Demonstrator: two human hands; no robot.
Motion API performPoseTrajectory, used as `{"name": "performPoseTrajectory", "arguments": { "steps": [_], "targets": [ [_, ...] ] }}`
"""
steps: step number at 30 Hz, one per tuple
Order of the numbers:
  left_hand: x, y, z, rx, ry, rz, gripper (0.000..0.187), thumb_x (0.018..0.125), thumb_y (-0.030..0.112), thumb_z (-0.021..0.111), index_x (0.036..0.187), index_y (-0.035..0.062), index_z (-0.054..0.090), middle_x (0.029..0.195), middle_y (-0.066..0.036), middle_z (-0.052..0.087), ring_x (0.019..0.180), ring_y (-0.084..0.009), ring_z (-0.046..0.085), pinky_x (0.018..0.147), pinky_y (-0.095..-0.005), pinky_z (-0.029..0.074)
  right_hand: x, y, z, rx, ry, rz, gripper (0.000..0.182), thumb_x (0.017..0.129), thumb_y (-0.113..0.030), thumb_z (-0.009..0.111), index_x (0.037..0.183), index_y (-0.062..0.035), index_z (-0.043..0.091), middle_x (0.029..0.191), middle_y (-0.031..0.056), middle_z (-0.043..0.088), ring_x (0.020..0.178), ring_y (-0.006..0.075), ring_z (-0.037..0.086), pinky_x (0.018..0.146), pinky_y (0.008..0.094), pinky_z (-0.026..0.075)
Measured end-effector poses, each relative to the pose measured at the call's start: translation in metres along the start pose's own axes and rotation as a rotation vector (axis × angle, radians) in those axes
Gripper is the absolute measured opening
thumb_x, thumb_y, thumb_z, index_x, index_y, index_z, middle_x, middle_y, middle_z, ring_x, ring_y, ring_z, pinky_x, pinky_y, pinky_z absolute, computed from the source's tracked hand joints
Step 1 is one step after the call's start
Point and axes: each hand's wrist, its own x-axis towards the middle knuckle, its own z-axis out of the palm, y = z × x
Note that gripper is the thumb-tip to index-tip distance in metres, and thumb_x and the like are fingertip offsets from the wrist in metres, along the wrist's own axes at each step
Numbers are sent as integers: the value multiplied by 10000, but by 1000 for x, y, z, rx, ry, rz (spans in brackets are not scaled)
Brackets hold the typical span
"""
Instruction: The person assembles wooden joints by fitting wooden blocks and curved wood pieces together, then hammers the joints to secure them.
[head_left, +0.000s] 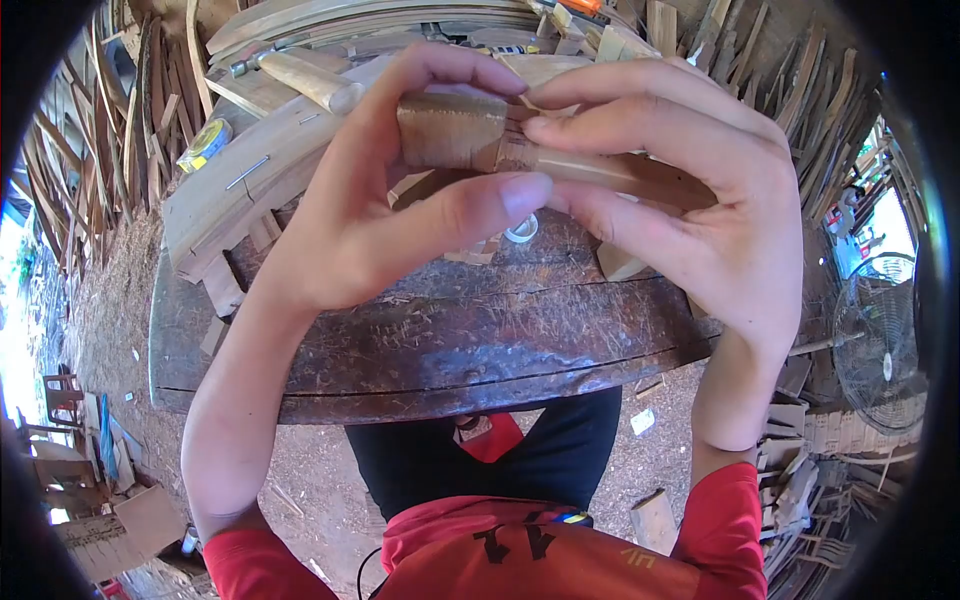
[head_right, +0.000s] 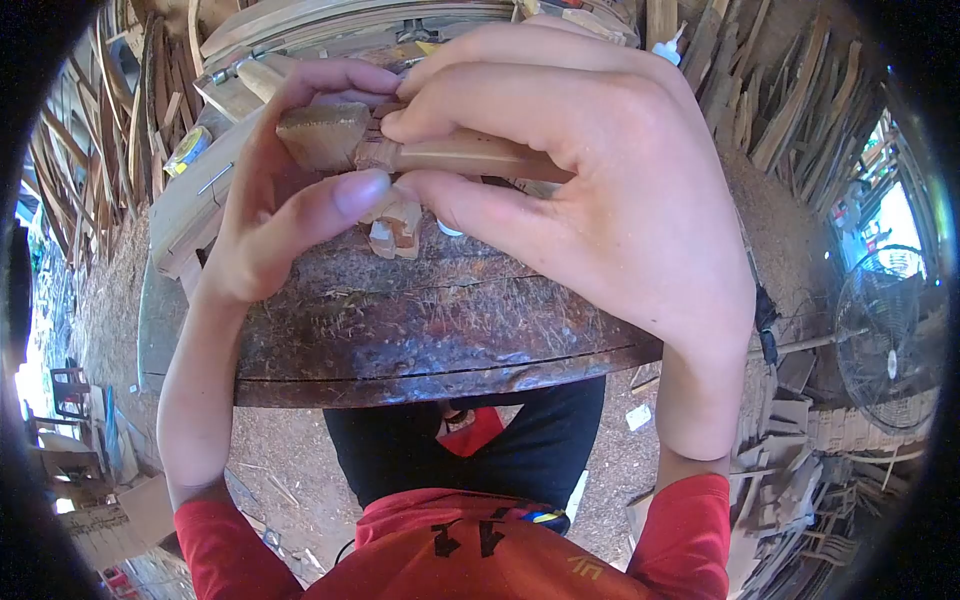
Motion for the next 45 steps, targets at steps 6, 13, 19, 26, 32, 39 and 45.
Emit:
{"name": "performPoseTrajectory", "arguments": {
  "steps": [6,13,19,26,32,39,45],
  "targets": [
    [1,-1,0,8,-41,-21,530,961,174,785,1414,30,549,1179,-66,697,1065,-121,669,918,-278,542,-7,6,-1,-69,9,-44,368,777,1,763,1140,-31,816,1257,119,697,1109,230,659,960,337,525],
    [1,0,-2,31,-37,-41,453,988,173,757,1376,27,574,1182,-56,703,1073,-102,666,916,-261,529,2,-20,-6,-163,-67,-41,361,813,8,723,1162,-29,808,1255,136,689,1100,229,669,947,334,533],
    [2,-4,0,-20,-30,-4,413,991,163,740,1344,12,587,1252,-89,707,1110,-124,665,963,-288,524,-21,-13,4,90,196,213,322,879,-35,709,1191,-5,779,1259,156,692,1163,244,679,1031,371,514],
    [2,-1,2,-32,-40,-3,414,988,178,733,1338,10,590,1296,-118,702,1131,-150,666,988,-310,523,-72,4,-17,-155,460,182,408,961,-97,676,1349,27,659,1293,175,692,1219,247,655,1095,388,477],
    [3,-2,1,10,-39,-7,436,990,205,738,1352,15,586,1314,-121,700,1138,-154,663,976,-303,525,-113,17,-8,136,506,529,629,923,-173,793,1492,-32,565,1319,109,667,1182,194,614,1062,365,488],
    [4,0,1,37,-41,-22,451,1000,234,731,1367,19,581,1317,-119,705,1147,-153,665,965,-300,529,-107,12,2,358,316,505,853,891,-165,830,1614,-53,390,1581,204,479,1425,291,519,1127,427,475],
    [3,1,2,-2,-43,-42,451,994,237,745,1360,27,585,1306,-110,708,1130,-148,670,963,-298,532,-102,21,-3,293,137,457,707,903,-129,824,1541,-117,520,1547,98,547,1368,237,561,1039,404,537]
  ]
}}
